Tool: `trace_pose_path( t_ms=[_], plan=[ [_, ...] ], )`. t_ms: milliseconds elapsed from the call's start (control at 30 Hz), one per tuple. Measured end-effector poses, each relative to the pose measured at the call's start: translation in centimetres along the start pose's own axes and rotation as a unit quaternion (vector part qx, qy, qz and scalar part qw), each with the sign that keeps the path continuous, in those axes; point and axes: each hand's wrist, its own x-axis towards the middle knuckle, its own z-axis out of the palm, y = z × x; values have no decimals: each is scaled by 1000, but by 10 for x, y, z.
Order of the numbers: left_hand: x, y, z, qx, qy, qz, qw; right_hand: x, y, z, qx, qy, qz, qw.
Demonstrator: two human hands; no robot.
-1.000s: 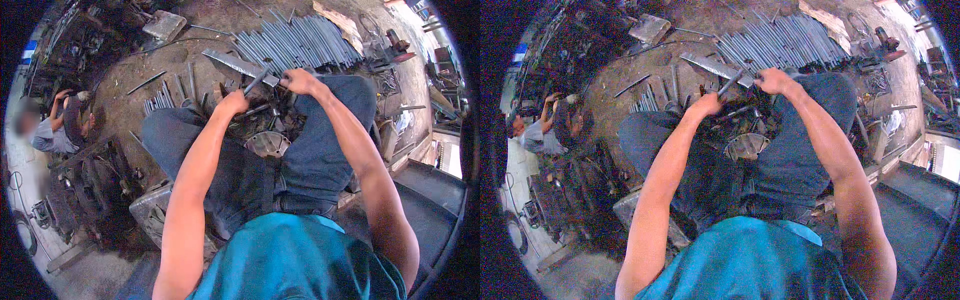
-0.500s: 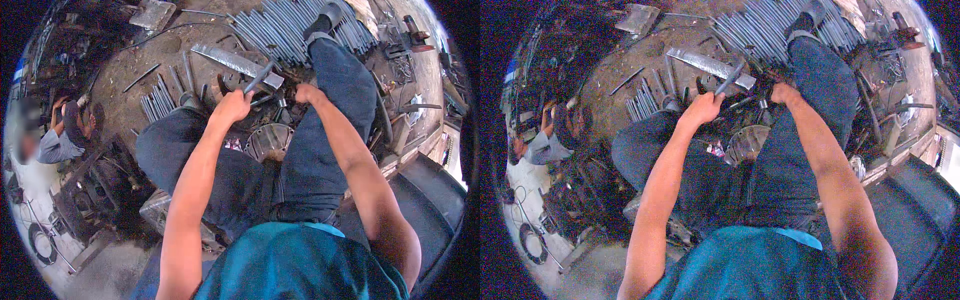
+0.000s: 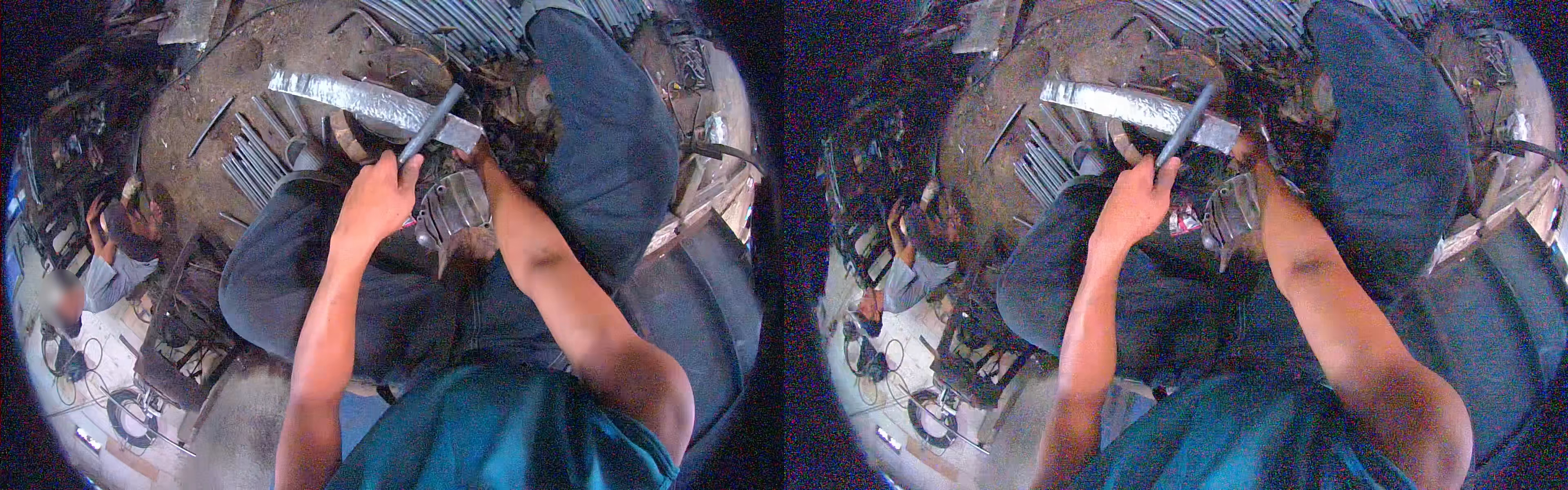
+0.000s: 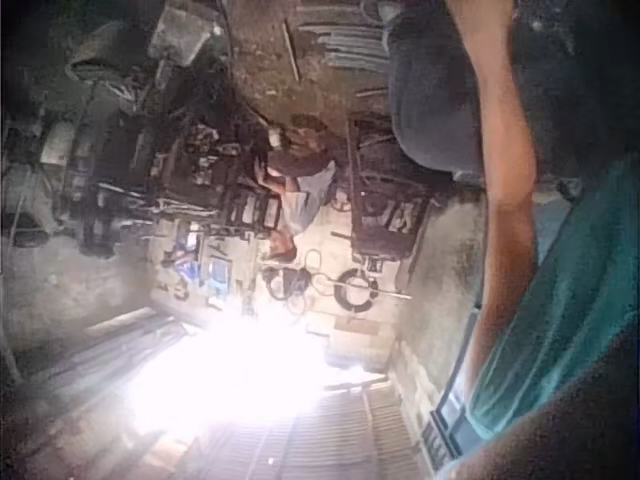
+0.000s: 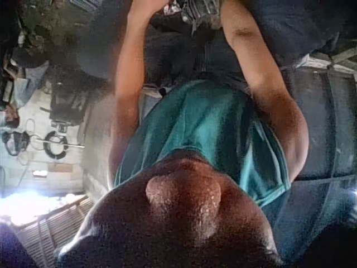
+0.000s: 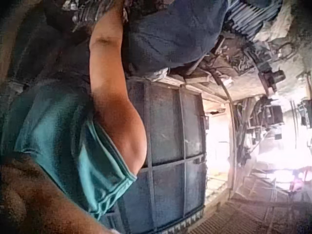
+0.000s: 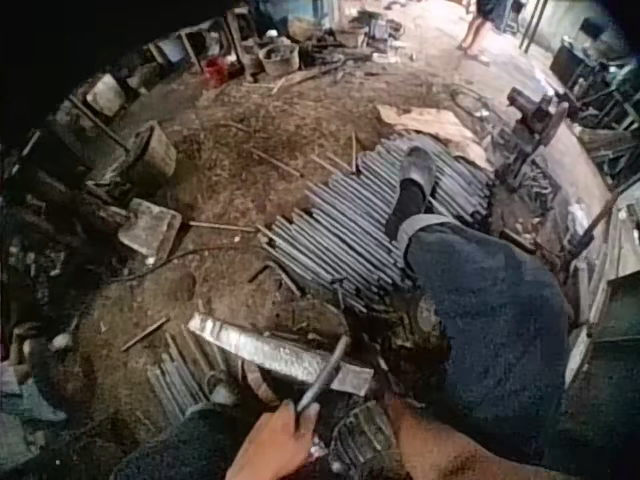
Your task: Straightening a metal rod by hammering it against a flat metal block on an anvil.
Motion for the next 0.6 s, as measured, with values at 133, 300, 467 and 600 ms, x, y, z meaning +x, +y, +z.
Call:
trace_pose_path(
  t_ms=[133,300,467,600],
  plan=[
    [3,4,-3,-15,-14,9,1000,23,3,30,113,-18,21,993],
    [6,10,-9,-21,-37,-20,999,53,3,53,242,-26,47,969],
    [11,9,-8,-22,-48,-3,999,73,-10,76,350,-35,71,933],
    [12,14,-13,-10,-46,8,999,82,-17,78,424,-28,84,901]
  ],
)
